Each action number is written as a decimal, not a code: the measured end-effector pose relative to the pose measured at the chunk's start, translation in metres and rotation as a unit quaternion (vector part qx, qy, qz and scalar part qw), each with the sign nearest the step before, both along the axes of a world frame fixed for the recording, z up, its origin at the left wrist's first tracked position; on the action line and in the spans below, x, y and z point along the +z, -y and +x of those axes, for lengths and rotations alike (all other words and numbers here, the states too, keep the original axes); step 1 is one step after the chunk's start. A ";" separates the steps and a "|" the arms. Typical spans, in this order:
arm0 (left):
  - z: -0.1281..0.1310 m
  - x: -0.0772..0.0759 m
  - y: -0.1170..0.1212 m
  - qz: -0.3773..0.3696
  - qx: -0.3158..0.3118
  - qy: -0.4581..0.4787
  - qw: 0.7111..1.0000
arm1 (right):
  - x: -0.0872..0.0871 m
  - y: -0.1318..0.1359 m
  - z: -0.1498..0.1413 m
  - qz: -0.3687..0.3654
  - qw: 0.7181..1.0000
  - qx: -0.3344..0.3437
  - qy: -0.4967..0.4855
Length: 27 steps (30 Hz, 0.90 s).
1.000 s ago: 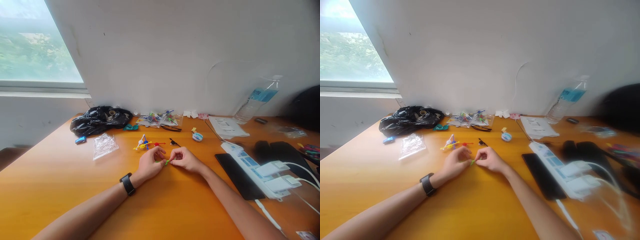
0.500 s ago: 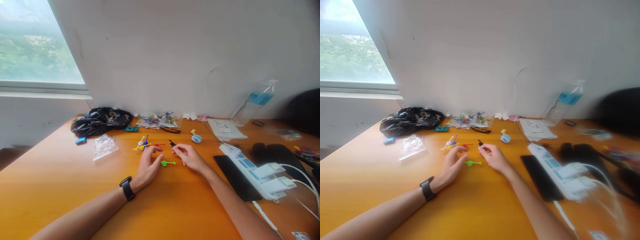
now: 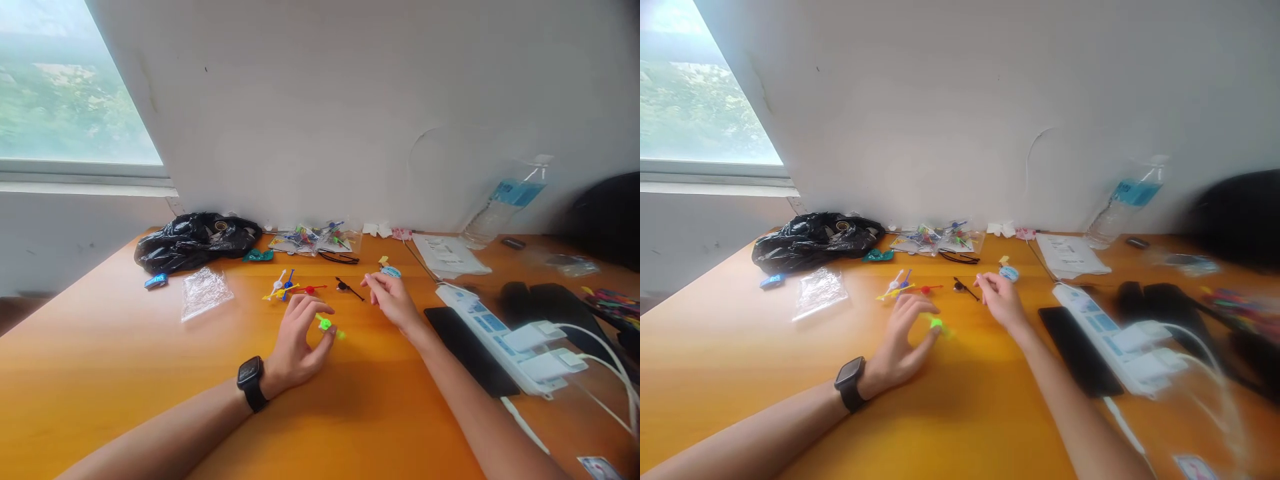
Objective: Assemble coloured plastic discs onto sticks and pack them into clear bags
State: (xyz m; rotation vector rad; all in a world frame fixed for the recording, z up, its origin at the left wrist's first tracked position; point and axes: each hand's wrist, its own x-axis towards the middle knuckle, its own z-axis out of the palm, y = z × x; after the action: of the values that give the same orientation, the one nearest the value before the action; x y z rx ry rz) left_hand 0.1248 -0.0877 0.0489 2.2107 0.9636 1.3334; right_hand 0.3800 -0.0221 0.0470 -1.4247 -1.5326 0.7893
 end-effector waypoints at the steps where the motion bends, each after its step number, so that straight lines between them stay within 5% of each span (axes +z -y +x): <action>1: 0.000 -0.001 0.000 0.008 -0.011 -0.012 1.000 | -0.005 -0.004 0.003 0.027 0.999 0.000 0.039; 7: 0.003 -0.010 0.005 0.073 -0.177 -0.119 0.974 | -0.025 -0.003 0.002 0.123 0.963 0.086 0.222; 11: 0.008 -0.017 0.012 0.057 -0.370 -0.186 0.909 | -0.029 0.000 0.001 0.115 0.947 0.129 0.270; 13: 0.010 -0.018 0.014 0.039 -0.418 -0.191 0.887 | -0.030 -0.002 0.004 0.119 0.945 0.139 0.271; 18: 0.009 -0.015 0.015 0.002 -0.423 -0.195 0.885 | -0.030 -0.006 0.011 0.115 0.956 0.127 0.239; 27: 0.005 -0.006 0.019 -0.001 -0.342 -0.260 0.903 | -0.020 -0.006 0.012 0.097 0.959 0.103 0.244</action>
State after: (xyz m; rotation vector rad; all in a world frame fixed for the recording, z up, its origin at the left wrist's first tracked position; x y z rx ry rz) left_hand 0.1295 -0.1065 0.0428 2.5955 0.2468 0.4311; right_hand 0.3925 -0.0164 0.0268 -1.3893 -2.0998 0.3991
